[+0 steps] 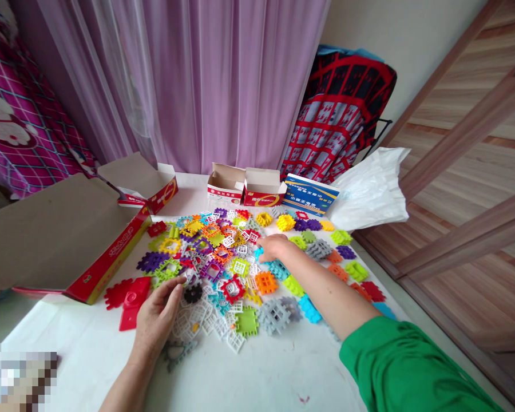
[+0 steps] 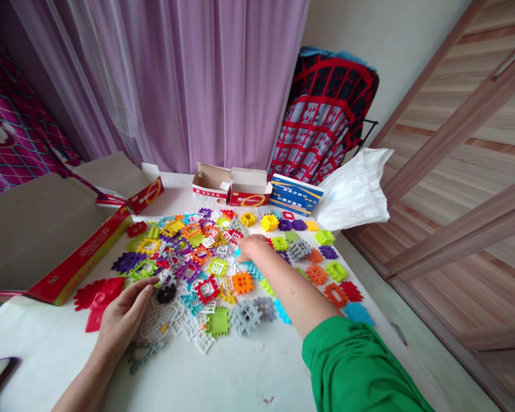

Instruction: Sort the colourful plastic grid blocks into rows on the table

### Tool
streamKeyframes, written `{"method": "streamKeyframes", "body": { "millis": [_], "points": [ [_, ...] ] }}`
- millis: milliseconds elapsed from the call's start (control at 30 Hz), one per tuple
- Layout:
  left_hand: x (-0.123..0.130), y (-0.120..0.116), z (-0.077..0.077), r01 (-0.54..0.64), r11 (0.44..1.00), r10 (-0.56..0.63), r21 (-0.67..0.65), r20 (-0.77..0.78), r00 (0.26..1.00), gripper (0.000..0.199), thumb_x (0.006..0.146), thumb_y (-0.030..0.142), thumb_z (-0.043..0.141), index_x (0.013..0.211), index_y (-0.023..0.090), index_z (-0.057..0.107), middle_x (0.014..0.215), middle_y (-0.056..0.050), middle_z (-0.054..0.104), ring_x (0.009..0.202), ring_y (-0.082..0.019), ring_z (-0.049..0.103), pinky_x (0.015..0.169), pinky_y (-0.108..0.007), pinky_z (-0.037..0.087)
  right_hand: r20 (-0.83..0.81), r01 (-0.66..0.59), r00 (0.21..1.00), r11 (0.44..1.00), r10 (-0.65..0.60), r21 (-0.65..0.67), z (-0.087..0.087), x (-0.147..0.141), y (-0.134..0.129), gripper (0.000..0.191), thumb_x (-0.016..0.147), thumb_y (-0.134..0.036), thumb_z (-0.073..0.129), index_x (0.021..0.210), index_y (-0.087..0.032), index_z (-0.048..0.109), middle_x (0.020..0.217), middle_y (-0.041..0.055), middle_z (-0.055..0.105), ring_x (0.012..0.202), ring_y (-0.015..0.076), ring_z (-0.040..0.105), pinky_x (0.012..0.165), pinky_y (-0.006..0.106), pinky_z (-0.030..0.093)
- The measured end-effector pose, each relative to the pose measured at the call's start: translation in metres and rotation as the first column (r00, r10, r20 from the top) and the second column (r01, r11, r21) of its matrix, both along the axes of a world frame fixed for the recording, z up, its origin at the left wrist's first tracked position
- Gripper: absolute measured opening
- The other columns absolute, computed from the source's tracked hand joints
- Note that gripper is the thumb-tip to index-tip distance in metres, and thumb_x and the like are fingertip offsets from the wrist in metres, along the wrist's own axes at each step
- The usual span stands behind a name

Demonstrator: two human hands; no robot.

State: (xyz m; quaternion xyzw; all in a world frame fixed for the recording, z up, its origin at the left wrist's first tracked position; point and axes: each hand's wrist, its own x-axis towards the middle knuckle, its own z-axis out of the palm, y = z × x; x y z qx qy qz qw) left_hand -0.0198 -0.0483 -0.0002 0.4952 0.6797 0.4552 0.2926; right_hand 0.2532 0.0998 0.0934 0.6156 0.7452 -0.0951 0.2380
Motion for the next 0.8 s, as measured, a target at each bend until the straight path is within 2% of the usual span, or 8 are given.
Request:
{"method": "streamKeyframes", "body": {
  "millis": [133, 367, 567, 667, 800],
  "points": [
    [-0.003, 0.001, -0.005, 0.023, 1.000, -0.022, 0.020, -0.013, 1.000, 0.048, 0.076, 0.058, 0.059, 0.103, 0.020, 0.074, 0.074, -0.003, 0.073, 0.072, -0.020, 0.068, 0.057, -0.025, 0.051, 0.031, 0.052, 0.998, 0.999, -0.052, 0.012, -0.003, -0.007, 0.000, 0.057, 0.069, -0.042, 0.074, 0.122, -0.023, 0.065, 0.128, 0.0153, 0.065, 0.119, 0.0349, 0.060, 0.095, 0.045, 0.048],
    [-0.002, -0.001, -0.005, 0.016, 1.000, -0.016, -0.023, 0.000, 1.000, 0.051, 0.077, 0.060, 0.058, 0.105, 0.020, 0.073, 0.066, -0.001, 0.070, 0.053, -0.015, 0.059, 0.048, -0.023, 0.045, 0.066, 0.091, 0.993, 0.995, -0.093, 0.039, -0.007, -0.021, 0.002, 0.048, 0.079, -0.035, 0.064, 0.125, -0.018, 0.065, 0.132, 0.0186, 0.062, 0.122, 0.0327, 0.058, 0.093, 0.043, 0.049],
    [0.002, -0.001, 0.001, -0.001, 1.000, 0.001, -0.012, 0.022, 1.000, 0.051, 0.075, 0.061, 0.058, 0.101, 0.020, 0.074, 0.076, -0.004, 0.073, 0.068, -0.019, 0.066, 0.053, -0.024, 0.048, 0.054, 0.064, 0.996, 0.998, -0.065, 0.021, 0.001, -0.023, -0.001, 0.043, 0.082, -0.038, 0.063, 0.122, -0.023, 0.067, 0.130, 0.0143, 0.064, 0.120, 0.0317, 0.060, 0.093, 0.043, 0.049],
    [0.006, -0.001, 0.006, -0.032, 0.999, 0.032, -0.002, 0.031, 0.999, 0.051, 0.073, 0.061, 0.058, 0.098, 0.019, 0.074, 0.080, -0.005, 0.075, 0.073, -0.021, 0.068, 0.055, -0.025, 0.049, 0.042, 0.021, 0.999, 1.000, -0.020, -0.017, 0.009, -0.018, -0.003, 0.054, 0.075, -0.039, 0.071, 0.127, -0.024, 0.064, 0.129, 0.0132, 0.065, 0.117, 0.0324, 0.061, 0.094, 0.043, 0.049],
    [0.009, -0.001, 0.011, -0.045, 0.999, 0.045, -0.002, 0.044, 0.998, 0.052, 0.070, 0.061, 0.058, 0.095, 0.019, 0.074, 0.083, -0.006, 0.076, 0.077, -0.022, 0.069, 0.059, -0.027, 0.052, 0.027, -0.041, 0.999, 0.994, 0.044, -0.097, 0.016, -0.011, -0.005, 0.082, 0.061, -0.028, 0.083, 0.138, -0.026, 0.053, 0.131, 0.0109, 0.064, 0.116, 0.0326, 0.063, 0.093, 0.042, 0.050]
  ]
}}
